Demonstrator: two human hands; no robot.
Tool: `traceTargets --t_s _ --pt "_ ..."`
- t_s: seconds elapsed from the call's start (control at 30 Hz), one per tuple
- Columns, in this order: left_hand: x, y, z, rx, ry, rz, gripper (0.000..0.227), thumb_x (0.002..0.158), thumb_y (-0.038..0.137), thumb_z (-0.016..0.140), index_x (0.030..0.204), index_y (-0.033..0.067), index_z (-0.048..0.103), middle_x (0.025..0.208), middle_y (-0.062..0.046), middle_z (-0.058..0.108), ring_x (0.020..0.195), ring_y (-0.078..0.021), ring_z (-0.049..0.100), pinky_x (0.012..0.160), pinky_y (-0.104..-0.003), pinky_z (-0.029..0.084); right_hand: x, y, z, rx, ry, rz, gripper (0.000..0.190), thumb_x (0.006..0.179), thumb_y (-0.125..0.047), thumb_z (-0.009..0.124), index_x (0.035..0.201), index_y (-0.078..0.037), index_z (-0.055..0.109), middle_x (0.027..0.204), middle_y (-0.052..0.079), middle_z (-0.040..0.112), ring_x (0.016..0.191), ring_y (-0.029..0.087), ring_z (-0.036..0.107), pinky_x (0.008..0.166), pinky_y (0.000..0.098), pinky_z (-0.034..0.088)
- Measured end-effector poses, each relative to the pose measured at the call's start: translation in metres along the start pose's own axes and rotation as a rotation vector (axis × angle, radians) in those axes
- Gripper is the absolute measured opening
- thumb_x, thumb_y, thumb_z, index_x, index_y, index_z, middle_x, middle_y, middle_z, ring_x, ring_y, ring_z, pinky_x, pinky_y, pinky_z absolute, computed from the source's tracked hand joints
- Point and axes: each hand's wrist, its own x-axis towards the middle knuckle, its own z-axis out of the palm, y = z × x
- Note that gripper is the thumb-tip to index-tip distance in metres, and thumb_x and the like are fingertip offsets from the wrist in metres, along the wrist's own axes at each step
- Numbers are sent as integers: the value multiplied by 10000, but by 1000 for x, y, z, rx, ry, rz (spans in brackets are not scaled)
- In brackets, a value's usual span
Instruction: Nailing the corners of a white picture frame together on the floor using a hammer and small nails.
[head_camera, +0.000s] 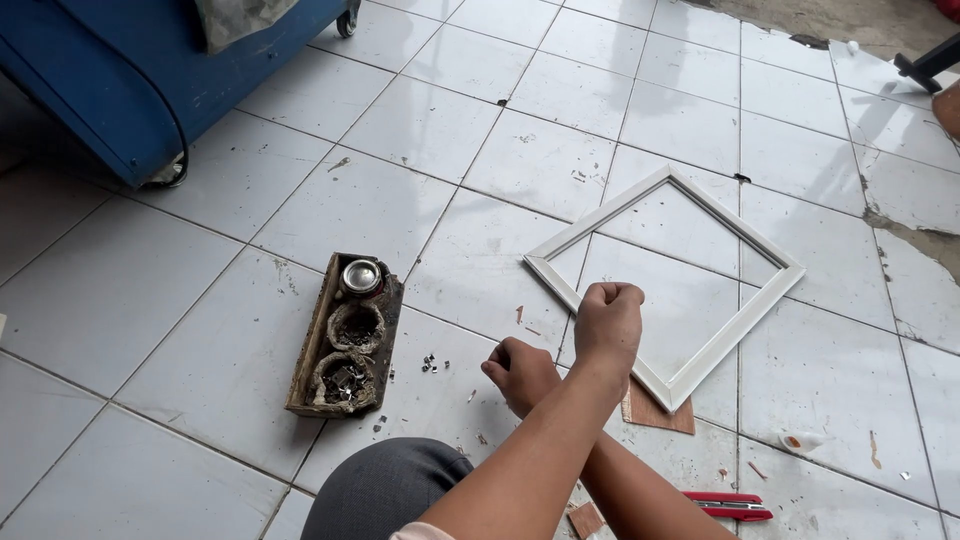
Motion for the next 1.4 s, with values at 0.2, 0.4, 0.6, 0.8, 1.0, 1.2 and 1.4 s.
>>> traceTargets --t_s 0.2,0.4,0.6,0.8,1.0,1.2,1.4 --pt "-16 2 -7 578 -14 301 344 768 246 427 1065 86 495 998 -103 530 1000 -275 523 808 -437 437 -30 108 -75 436 -15 268 271 813 -270 641 977 -55 663 817 116 678 735 189 642 670 315 557" --pt "4 -74 7 1487 -245 711 286 769 221 463 1032 111 486 990 -78 520 898 -295 458 656 -439 415 -73 157 -129 764 168 428 246 811 -110 602 1004 16 688 785 93 598 691 197 528 677 313 466" --pt "-4 -89 0 1805 -521 575 652 789 326 558 1325 120 251 1427 -76 180 1223 -370 227 847 -486 357 -72 152 -134 800 292 420 193 785 -66 596 931 6 700 810 112 655 748 177 580 657 306 525" --pt "8 -99 5 1837 -563 649 655 795 294 524 1348 98 232 1452 -83 127 1275 -386 157 939 -512 252 -41 190 -106 391 333 76 107 769 -134 596 816 -132 692 761 -42 705 674 81 604 684 208 478" --pt "1 -95 16 1934 -661 463 558 806 304 515 1287 137 288 1478 -55 30 1309 -371 66 1001 -569 111 -26 214 -91 360 350 6 112 714 -142 668 805 -131 734 973 -38 591 779 108 628 715 229 517" --pt "3 -96 17 1938 -645 482 499 818 343 520 1231 122 347 1475 -55 60 1291 -384 109 996 -568 132 -27 211 -97 389 323 -1 118 707 -120 677 799 -143 747 952 -42 608 787 97 631 699 213 532" --pt "3 -95 17 1929 -660 456 518 815 330 503 1261 142 318 1478 -48 46 1294 -389 96 1003 -564 114 -28 210 -97 349 320 17 131 705 -137 684 817 -161 748 945 -51 617 844 88 615 735 212 526"
